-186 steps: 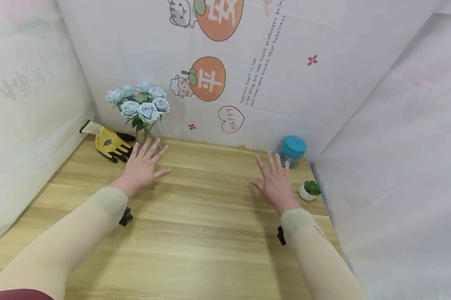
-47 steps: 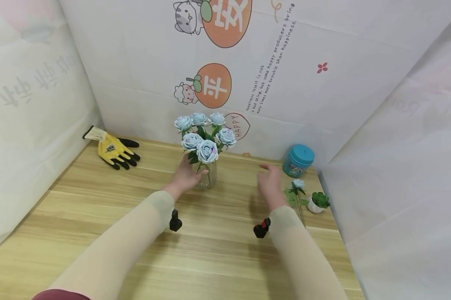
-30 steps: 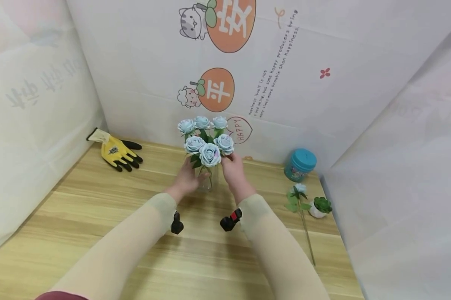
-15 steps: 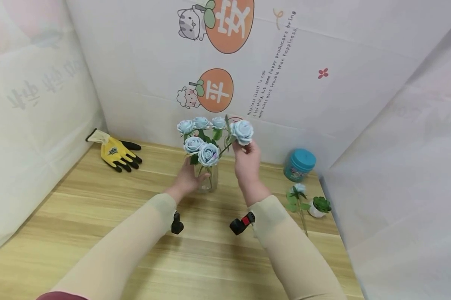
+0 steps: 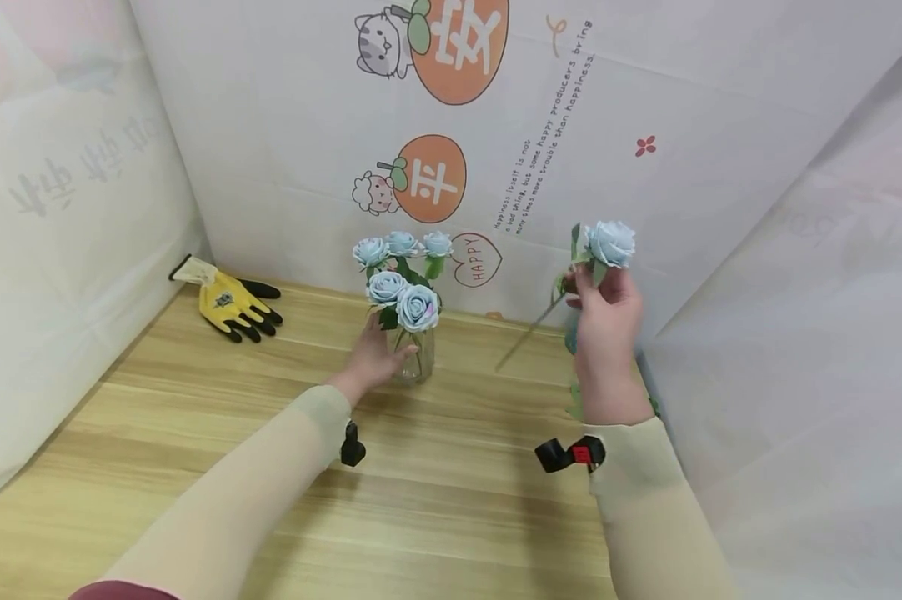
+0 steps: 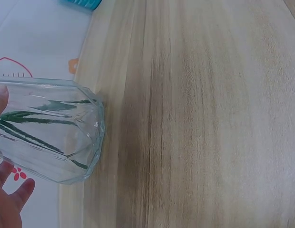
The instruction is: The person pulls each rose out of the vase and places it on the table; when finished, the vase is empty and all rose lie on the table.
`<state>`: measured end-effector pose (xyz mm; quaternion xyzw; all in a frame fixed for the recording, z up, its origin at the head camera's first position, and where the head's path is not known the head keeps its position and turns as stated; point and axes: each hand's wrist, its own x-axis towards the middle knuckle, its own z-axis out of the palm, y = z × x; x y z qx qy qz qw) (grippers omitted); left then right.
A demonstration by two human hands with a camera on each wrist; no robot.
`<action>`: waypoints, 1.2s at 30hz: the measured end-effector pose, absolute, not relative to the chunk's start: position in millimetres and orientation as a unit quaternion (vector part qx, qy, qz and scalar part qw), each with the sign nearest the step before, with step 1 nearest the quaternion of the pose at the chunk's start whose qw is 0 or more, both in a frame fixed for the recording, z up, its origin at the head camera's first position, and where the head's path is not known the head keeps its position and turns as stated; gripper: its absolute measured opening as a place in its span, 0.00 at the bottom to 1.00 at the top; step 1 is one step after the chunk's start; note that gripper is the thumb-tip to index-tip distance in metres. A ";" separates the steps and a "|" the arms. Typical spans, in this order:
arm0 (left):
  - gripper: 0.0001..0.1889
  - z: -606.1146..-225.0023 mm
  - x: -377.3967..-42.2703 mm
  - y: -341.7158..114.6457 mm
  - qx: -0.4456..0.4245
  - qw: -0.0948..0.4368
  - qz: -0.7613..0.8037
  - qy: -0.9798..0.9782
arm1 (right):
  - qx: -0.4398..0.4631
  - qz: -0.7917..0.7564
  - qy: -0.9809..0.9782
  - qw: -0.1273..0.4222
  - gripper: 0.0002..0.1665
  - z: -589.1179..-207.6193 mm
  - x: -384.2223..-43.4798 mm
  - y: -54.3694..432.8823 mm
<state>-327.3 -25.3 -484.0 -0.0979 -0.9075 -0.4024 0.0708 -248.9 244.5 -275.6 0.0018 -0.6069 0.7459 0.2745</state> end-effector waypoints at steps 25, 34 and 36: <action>0.51 -480.2 -329.8 -26.4 -0.100 0.060 -0.402 -0.908 | -0.184 0.358 -0.915 -0.038 0.22 -478.8 -296.0 348.0; 0.51 -483.1 -328.8 -28.0 -0.117 0.076 -0.398 -0.907 | -0.169 0.370 -0.911 -0.070 0.25 -494.2 -296.3 351.2; 0.51 -483.8 -328.9 -28.6 -0.120 0.077 -0.394 -0.908 | -0.165 0.367 -0.913 -0.067 0.25 -497.0 -295.5 351.2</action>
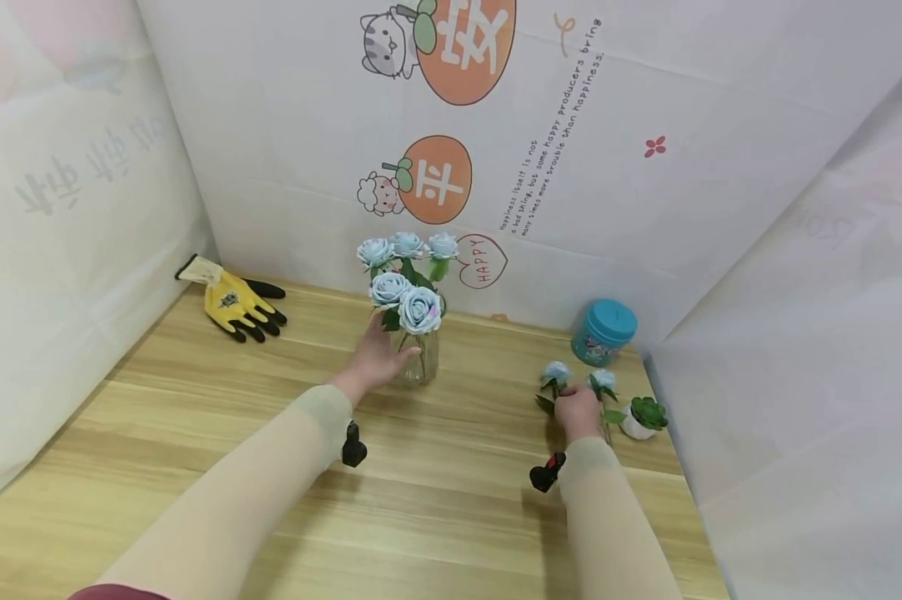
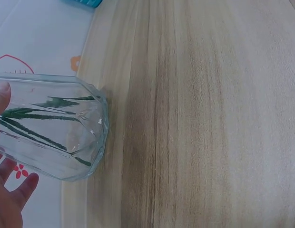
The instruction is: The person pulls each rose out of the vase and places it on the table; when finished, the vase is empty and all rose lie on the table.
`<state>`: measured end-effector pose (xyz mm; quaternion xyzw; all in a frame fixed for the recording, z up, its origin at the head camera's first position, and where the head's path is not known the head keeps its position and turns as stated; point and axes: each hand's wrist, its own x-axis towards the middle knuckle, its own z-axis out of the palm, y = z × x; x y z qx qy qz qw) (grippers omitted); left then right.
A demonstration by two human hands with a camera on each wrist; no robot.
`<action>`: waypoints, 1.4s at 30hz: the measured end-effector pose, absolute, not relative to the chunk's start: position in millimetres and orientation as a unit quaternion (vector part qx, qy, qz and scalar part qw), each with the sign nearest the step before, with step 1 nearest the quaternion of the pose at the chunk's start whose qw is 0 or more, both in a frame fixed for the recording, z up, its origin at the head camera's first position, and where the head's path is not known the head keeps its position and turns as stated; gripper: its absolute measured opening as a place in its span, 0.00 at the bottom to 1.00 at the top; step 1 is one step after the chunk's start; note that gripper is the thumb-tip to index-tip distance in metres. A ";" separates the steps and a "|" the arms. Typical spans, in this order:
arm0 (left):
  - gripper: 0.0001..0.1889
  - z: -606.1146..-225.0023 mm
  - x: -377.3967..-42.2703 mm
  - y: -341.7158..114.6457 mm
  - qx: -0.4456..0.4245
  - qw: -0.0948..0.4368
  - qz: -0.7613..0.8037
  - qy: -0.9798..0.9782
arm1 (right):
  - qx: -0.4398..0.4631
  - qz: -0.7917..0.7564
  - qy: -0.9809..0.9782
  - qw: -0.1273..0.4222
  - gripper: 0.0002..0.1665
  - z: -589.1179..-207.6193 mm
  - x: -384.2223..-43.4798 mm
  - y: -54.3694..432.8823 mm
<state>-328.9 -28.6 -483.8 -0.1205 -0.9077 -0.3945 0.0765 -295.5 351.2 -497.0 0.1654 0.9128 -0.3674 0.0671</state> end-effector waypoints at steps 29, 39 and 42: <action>0.50 -482.2 -322.9 -28.3 -0.120 0.063 -0.392 -0.910 | -0.073 -0.575 0.813 -0.054 0.16 -396.2 -302.2 165.3; 0.45 -483.4 -323.7 -28.7 -0.146 0.105 -0.416 -0.891 | -0.085 -0.615 0.783 -0.049 0.18 -399.0 -289.3 121.6; 0.45 -482.9 -325.4 -30.0 -0.143 0.105 -0.420 -0.890 | -0.066 -0.630 0.770 -0.075 0.21 -400.0 -291.5 113.5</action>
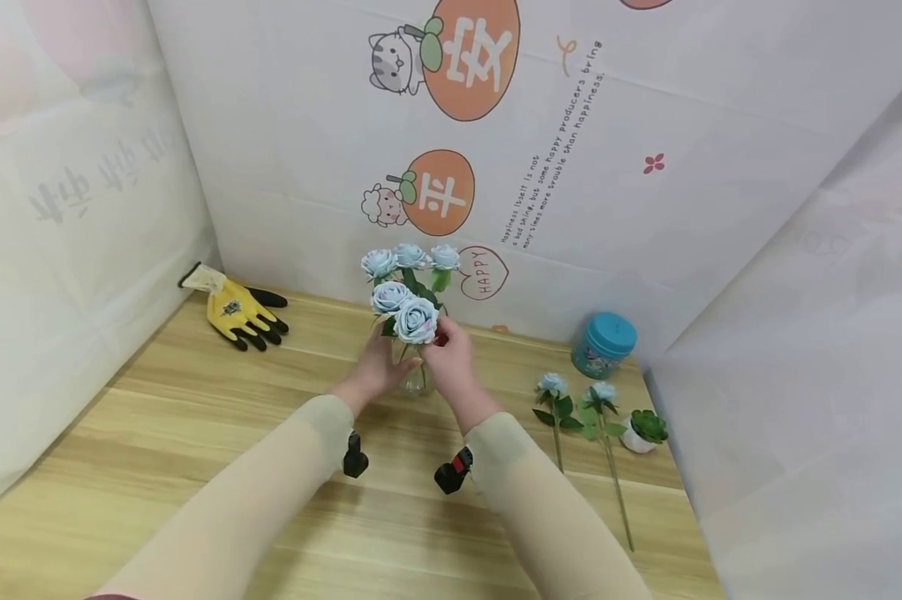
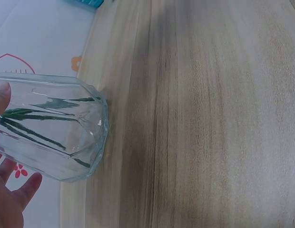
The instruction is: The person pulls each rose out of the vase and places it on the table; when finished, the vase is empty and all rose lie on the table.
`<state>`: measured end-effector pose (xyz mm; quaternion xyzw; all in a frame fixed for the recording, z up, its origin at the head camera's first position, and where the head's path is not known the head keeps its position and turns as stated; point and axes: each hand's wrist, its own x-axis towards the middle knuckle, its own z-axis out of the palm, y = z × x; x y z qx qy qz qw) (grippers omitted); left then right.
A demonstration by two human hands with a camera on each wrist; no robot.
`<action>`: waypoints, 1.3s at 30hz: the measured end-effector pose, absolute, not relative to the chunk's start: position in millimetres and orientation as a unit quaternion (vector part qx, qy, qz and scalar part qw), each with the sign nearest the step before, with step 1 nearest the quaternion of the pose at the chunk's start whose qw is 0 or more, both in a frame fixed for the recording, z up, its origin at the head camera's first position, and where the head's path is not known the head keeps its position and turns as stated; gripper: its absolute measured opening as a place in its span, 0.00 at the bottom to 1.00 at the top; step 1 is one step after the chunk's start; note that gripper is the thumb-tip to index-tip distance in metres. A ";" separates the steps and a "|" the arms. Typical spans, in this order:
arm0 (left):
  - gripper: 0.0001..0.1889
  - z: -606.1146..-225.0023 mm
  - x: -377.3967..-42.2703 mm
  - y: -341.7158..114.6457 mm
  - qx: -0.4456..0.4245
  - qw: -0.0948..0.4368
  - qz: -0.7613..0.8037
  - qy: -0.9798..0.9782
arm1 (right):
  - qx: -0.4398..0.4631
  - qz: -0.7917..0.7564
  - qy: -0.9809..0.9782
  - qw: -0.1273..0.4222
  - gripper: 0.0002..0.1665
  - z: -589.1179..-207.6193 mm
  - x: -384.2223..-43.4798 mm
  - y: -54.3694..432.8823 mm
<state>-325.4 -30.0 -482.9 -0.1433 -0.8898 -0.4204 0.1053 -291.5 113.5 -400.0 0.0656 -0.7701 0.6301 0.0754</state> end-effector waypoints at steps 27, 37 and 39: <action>0.50 -484.9 -327.1 -29.6 -0.129 0.072 -0.435 -0.888 | 0.182 0.698 -0.601 0.344 0.19 -288.9 -254.4 145.2; 0.49 -482.6 -325.8 -30.1 -0.129 0.070 -0.430 -0.891 | 0.116 0.655 -0.659 0.352 0.02 -277.7 -254.2 177.7; 0.49 -482.3 -325.8 -29.5 -0.128 0.072 -0.434 -0.889 | 0.086 0.646 -0.681 0.334 0.09 -286.5 -262.0 186.3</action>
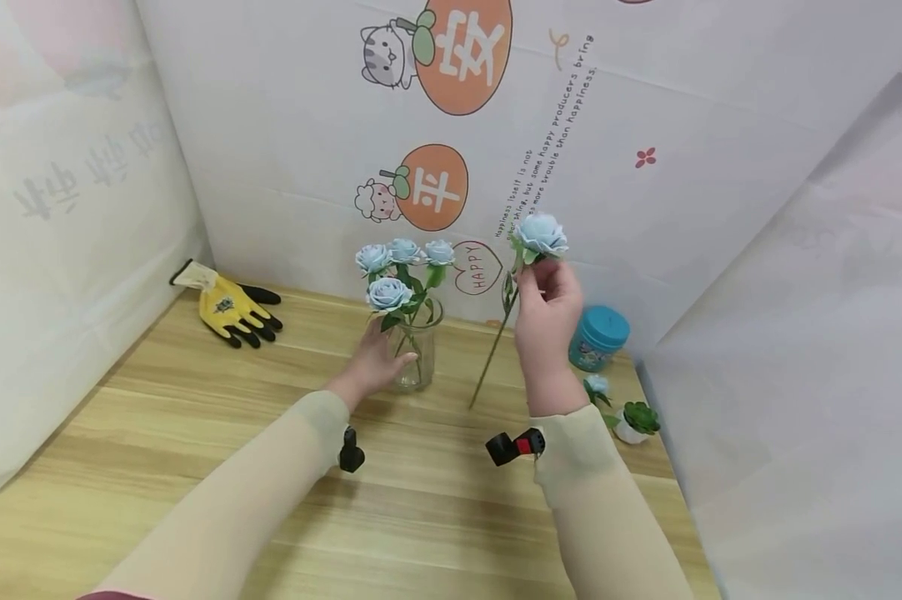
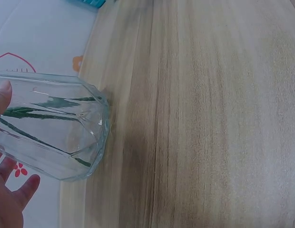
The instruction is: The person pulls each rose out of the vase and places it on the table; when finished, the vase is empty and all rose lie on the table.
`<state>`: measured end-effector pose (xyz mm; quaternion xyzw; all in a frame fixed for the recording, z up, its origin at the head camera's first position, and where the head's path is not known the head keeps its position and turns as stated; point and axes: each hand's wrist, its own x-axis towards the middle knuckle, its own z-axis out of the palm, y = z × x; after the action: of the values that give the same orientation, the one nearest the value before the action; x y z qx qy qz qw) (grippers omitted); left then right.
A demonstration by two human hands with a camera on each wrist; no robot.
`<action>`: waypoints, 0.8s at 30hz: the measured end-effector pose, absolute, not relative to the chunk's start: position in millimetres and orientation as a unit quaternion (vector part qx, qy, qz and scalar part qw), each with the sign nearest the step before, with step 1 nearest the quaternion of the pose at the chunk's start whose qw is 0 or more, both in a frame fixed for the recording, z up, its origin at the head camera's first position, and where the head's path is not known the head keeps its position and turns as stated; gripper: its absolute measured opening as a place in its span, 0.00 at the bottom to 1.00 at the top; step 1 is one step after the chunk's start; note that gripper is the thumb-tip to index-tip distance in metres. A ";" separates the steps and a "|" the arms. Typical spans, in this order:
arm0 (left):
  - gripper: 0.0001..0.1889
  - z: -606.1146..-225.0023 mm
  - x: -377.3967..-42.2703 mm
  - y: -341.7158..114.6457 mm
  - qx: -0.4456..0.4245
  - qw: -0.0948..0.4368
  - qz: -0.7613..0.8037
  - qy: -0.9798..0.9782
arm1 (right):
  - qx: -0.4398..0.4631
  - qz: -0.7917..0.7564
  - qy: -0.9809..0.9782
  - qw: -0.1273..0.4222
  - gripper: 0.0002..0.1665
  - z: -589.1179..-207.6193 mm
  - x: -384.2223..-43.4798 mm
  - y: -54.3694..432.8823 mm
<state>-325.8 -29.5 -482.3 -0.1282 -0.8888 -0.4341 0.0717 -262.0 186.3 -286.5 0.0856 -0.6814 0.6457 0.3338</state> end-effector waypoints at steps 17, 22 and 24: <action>0.48 -483.0 -325.6 -28.6 -0.099 0.047 -0.443 -0.890 | -0.122 0.497 -0.859 0.009 0.22 -416.2 -306.6 270.4; 0.49 -481.5 -325.0 -28.7 -0.099 0.048 -0.451 -0.886 | -0.127 0.470 -0.873 -0.018 0.18 -448.5 -304.1 275.3; 0.49 -480.9 -324.5 -28.8 -0.099 0.048 -0.454 -0.884 | -0.129 0.461 -0.878 -0.020 0.15 -457.9 -302.2 275.4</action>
<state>-324.5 -28.8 -480.9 -0.0986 -0.8844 -0.4536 0.0484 -302.2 275.4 -457.9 -0.1288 -0.8779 0.4607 -0.0199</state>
